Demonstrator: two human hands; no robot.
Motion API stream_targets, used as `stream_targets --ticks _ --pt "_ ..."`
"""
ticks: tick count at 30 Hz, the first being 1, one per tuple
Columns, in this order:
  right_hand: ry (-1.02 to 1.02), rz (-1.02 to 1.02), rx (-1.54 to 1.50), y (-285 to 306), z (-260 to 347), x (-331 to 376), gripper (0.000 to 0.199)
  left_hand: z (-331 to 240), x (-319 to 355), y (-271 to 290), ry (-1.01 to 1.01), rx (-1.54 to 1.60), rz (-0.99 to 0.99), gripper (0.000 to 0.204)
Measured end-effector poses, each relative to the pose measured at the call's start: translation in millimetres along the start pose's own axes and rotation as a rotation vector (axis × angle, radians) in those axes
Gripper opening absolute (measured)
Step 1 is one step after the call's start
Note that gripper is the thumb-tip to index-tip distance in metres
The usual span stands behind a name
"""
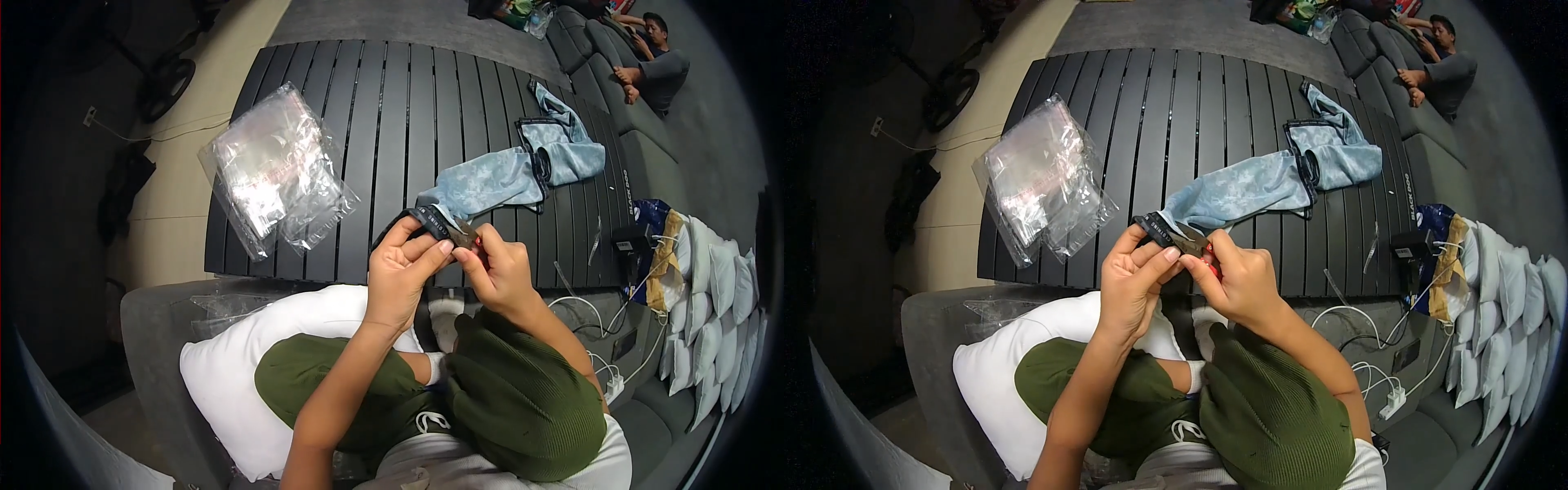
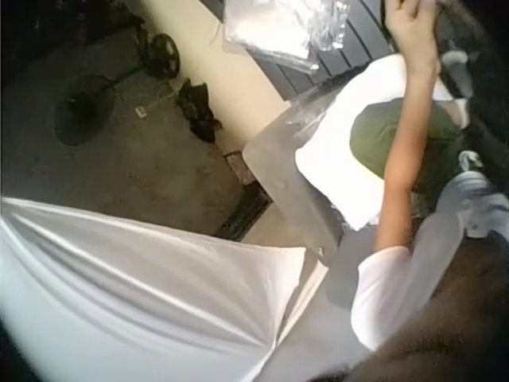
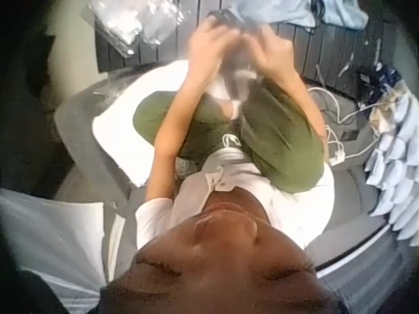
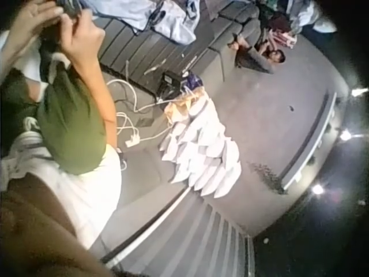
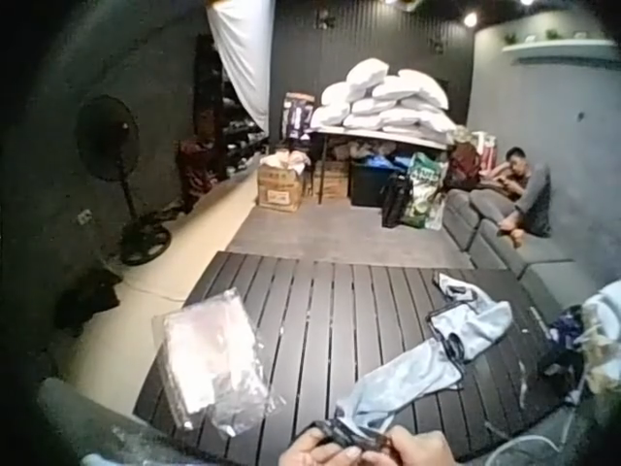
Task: Trimming loose threads and excess material from textile products using thread snips.
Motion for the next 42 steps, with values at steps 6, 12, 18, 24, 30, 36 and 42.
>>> stream_targets --ticks 6,12,18,24,30,36,42 --pt "-0.025 0.015 -0.016 -2.0 -1.8 2.0 0.022 -1.1 -0.2 0.3 -0.018 0.011 -0.002 0.028" --pt "-0.013 0.012 -0.007 -1.3 -0.1 0.8 0.022 0.4 -1.4 1.2 -0.030 0.003 -0.007 0.029" --pt "-0.038 0.020 -0.013 -0.2 3.0 -1.1 0.022 -2.2 0.2 2.6 -0.079 -0.096 -0.005 0.031" --pt "-0.033 0.023 -0.027 0.9 2.8 -0.6 0.022 -5.7 1.6 0.7 -0.111 -0.110 0.007 0.030" --pt "-0.075 0.059 -0.014 -1.2 -2.4 0.9 0.022 -4.8 2.3 -0.8 -0.140 -0.167 0.031 0.030" --pt "-0.055 0.040 -0.030 1.7 2.7 -1.3 0.023 -7.4 3.4 -2.5 -0.163 -0.209 0.054 0.030" --pt "-0.055 0.037 -0.030 0.9 -1.7 1.9 0.022 -6.9 4.0 -2.6 -0.180 -0.195 0.018 0.031"
Point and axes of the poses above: each hand's wrist, its own x-axis away from the middle knuckle, its own y-axis out of the back of the hand, z = x × y, the point moved 9 cm from there along -x, towards the middle knuckle, and after that the axes turned 1 degree about -z, right-handed, at the moved point
